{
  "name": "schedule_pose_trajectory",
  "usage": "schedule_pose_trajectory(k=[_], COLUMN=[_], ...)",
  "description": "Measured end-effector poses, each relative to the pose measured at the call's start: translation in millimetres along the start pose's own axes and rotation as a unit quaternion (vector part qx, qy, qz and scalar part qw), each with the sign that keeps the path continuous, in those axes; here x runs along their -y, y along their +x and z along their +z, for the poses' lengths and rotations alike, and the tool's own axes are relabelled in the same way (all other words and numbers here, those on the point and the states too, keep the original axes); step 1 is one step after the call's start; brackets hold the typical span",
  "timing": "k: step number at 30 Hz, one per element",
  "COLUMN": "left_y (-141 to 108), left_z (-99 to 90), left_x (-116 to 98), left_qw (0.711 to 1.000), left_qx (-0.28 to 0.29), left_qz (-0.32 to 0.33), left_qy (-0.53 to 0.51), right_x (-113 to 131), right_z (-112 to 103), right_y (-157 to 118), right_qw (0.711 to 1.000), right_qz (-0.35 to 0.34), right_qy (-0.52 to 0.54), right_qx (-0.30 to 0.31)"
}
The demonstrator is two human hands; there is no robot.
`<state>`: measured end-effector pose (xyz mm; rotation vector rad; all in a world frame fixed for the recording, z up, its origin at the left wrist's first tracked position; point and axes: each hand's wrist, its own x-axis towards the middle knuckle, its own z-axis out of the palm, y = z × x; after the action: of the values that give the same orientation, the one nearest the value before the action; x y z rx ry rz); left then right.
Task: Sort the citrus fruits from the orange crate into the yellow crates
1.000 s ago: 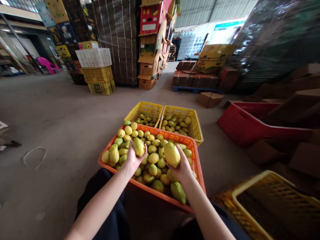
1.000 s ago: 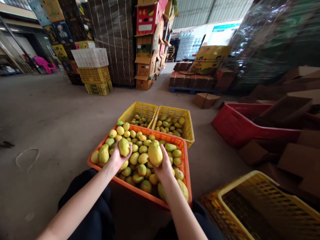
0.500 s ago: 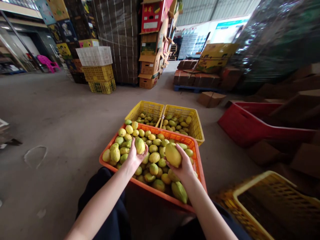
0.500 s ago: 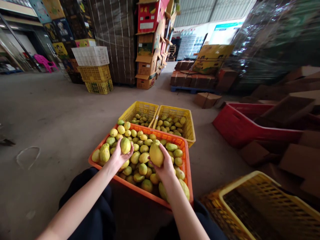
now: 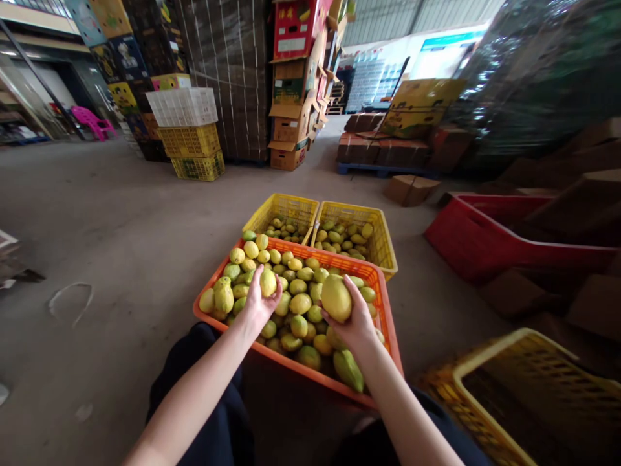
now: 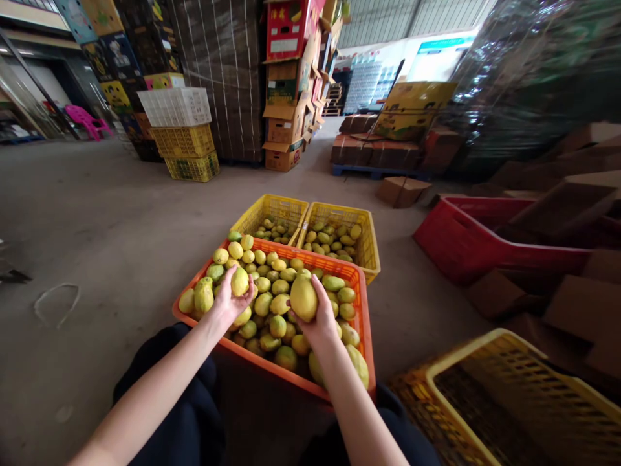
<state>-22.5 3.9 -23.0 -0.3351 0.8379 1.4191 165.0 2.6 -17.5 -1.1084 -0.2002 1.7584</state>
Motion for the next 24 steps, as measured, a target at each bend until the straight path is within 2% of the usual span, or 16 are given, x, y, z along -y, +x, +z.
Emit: schedule_pose_trajectory(k=[3,7,11,17,20,24], left_y=[-1.0,-1.3,0.3,-4.8,-9.1,-13.6], left_z=[0.1,1.0,1.5,5.4,8.5,14.2], left_x=[-0.1,1.5,1.3,0.2,1.4,3.3], left_qw=[1.0,0.998,0.999,1.0,1.0,0.999], left_qx=[-0.006,-0.028,-0.023,0.017,0.019,0.013], left_qz=[0.019,0.049,0.028,-0.023,-0.015,-0.002], left_qy=[-0.007,0.0,0.006,0.0,0.015,0.035], right_x=[0.3,-2.1,-2.0,-0.2,-3.1,-3.2], right_z=[-1.2,-4.0,-8.9,-9.1,-7.5,-0.3], right_y=[1.3,6.3,10.5,11.4,13.1,7.6], right_qw=[0.998,0.997,0.997,0.997,0.996,0.997], right_qz=[0.047,0.026,0.01,0.062,0.06,0.022], right_qy=[0.016,0.05,0.077,0.05,0.059,0.062], right_qx=[-0.031,-0.06,-0.017,-0.008,0.012,-0.028])
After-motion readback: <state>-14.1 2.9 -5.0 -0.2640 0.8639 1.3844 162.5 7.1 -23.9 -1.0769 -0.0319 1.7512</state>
